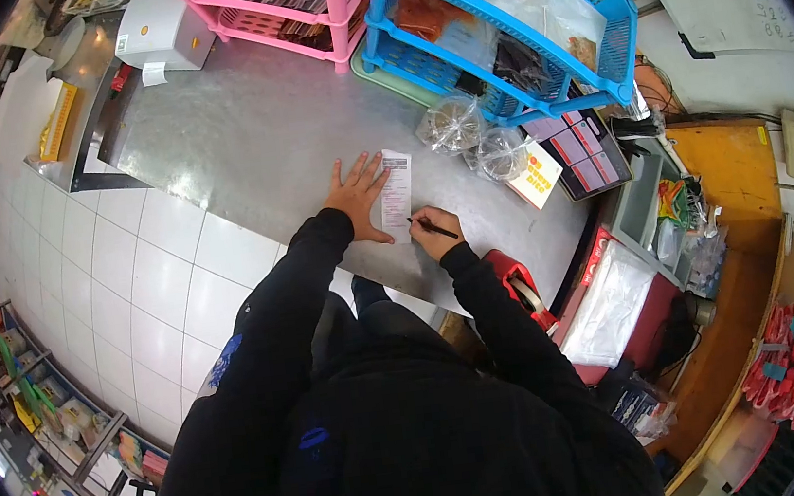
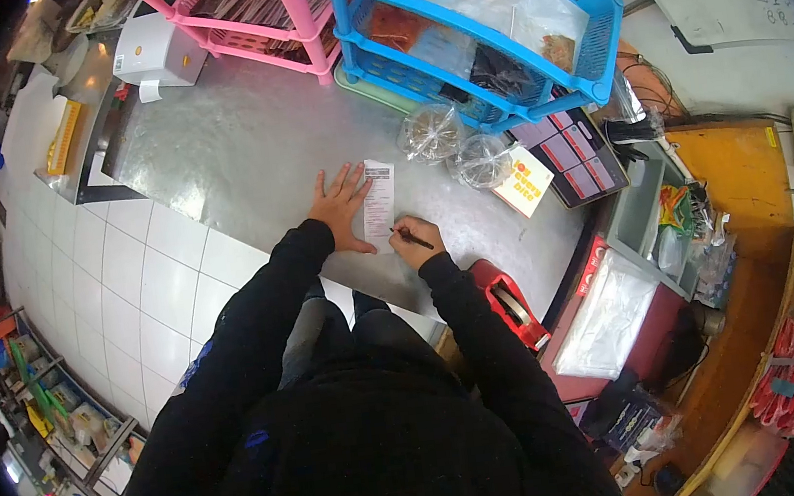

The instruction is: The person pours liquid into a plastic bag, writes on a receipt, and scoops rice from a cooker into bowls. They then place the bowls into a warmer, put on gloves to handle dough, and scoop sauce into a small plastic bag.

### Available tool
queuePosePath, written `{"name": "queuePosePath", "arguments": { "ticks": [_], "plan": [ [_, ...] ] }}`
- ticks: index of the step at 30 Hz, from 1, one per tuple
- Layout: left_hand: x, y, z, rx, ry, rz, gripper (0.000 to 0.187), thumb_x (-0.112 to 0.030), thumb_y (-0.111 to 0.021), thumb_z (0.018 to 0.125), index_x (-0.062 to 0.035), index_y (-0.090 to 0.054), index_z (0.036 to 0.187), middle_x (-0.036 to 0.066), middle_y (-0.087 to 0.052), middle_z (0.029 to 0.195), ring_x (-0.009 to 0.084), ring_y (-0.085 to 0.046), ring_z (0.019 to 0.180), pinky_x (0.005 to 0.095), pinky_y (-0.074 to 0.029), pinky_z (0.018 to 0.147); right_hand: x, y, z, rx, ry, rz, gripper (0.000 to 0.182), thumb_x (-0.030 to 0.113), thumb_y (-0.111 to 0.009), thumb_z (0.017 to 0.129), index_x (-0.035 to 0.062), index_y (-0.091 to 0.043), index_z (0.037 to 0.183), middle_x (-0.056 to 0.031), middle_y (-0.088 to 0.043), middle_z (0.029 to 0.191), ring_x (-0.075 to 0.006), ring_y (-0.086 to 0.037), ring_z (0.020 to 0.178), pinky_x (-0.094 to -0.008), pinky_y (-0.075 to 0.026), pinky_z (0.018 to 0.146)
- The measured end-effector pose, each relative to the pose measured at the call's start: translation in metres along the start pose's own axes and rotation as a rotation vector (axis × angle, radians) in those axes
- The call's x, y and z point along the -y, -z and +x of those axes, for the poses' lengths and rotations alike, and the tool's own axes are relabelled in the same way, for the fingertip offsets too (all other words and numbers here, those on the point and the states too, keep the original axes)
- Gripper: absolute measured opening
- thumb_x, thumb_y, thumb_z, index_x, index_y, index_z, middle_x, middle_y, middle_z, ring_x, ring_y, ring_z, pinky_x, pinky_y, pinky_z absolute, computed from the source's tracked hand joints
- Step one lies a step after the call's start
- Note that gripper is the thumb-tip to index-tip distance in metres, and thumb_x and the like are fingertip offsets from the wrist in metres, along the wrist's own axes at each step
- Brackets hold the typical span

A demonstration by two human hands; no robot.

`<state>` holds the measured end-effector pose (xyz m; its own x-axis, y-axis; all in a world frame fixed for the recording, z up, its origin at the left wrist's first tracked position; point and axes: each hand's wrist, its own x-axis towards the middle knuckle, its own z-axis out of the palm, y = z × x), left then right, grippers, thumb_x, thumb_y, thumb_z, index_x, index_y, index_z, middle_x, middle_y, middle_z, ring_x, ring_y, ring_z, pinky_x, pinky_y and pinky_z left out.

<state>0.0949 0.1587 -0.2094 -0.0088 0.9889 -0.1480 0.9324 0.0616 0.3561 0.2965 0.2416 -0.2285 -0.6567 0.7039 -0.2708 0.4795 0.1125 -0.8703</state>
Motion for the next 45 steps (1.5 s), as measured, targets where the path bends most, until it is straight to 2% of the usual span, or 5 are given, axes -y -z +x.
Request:
{"name": "queuePosePath", "arguments": {
  "ticks": [17,27,34,38,45],
  "plan": [
    [-0.012,-0.001,-0.002,0.122,-0.048,0.053,0.108,-0.068,-0.068,0.055,-0.0063,-0.033,0.137,0.013,-0.015,0.150,0.0285,-0.008,0.140,0.0624,-0.001,0.106,0.019,0.173,-0.168,-0.350,-0.176,0.054,0.002,0.001,-0.066,0.076,0.0005,-0.064,0.076,-0.0019,-0.064,0.070,-0.0053,-0.056,0.065,-0.0205,-0.045,0.061],
    [-0.066,-0.028,0.021,0.168,-0.418,-0.054,0.099,-0.062,-0.072,0.057,-0.0051,-0.039,0.131,0.015,-0.026,0.145,0.0289,-0.016,0.138,0.0622,-0.003,0.106,0.015,0.141,-0.154,-0.207,-0.145,-0.955,0.101,0.053,-0.081,0.049,0.0163,-0.039,0.133,-0.0197,-0.055,0.111,-0.0346,-0.059,0.095,-0.0398,-0.048,0.080],
    [-0.112,-0.028,0.048,0.115,-0.031,-0.184,0.049,-0.046,-0.071,0.068,-0.0253,-0.060,0.111,0.018,-0.015,0.148,0.0419,-0.002,0.136,0.0566,-0.004,0.107,-0.003,0.171,-0.172,-0.302,0.043,-0.068,0.061,0.029,-0.077,0.064,0.0070,-0.050,0.114,-0.0137,-0.059,0.093,-0.0287,-0.061,0.089,-0.0354,-0.049,0.077],
    [-0.111,-0.044,0.055,0.016,0.027,-0.287,0.034,-0.032,-0.074,0.069,-0.0235,-0.063,0.099,0.016,-0.025,0.141,0.0414,-0.018,0.130,0.0586,-0.014,0.103,-0.065,0.204,-0.232,-0.393,-0.246,-0.167,0.012,0.010,-0.058,0.071,0.0006,-0.056,0.078,-0.0145,-0.057,0.072,-0.0267,-0.057,0.067,-0.0354,-0.046,0.062],
    [-0.141,-0.037,0.063,0.084,0.105,-0.339,0.057,-0.004,-0.076,0.061,-0.0151,-0.053,0.112,0.019,-0.042,0.113,0.0366,-0.048,0.103,0.0397,-0.043,0.089,-0.066,0.201,-0.211,-0.208,-0.121,-0.553,0.019,0.020,-0.062,0.075,0.0052,-0.052,0.084,-0.0099,-0.062,0.069,-0.0247,-0.061,0.063,-0.0372,-0.047,0.062]
  ]
}}
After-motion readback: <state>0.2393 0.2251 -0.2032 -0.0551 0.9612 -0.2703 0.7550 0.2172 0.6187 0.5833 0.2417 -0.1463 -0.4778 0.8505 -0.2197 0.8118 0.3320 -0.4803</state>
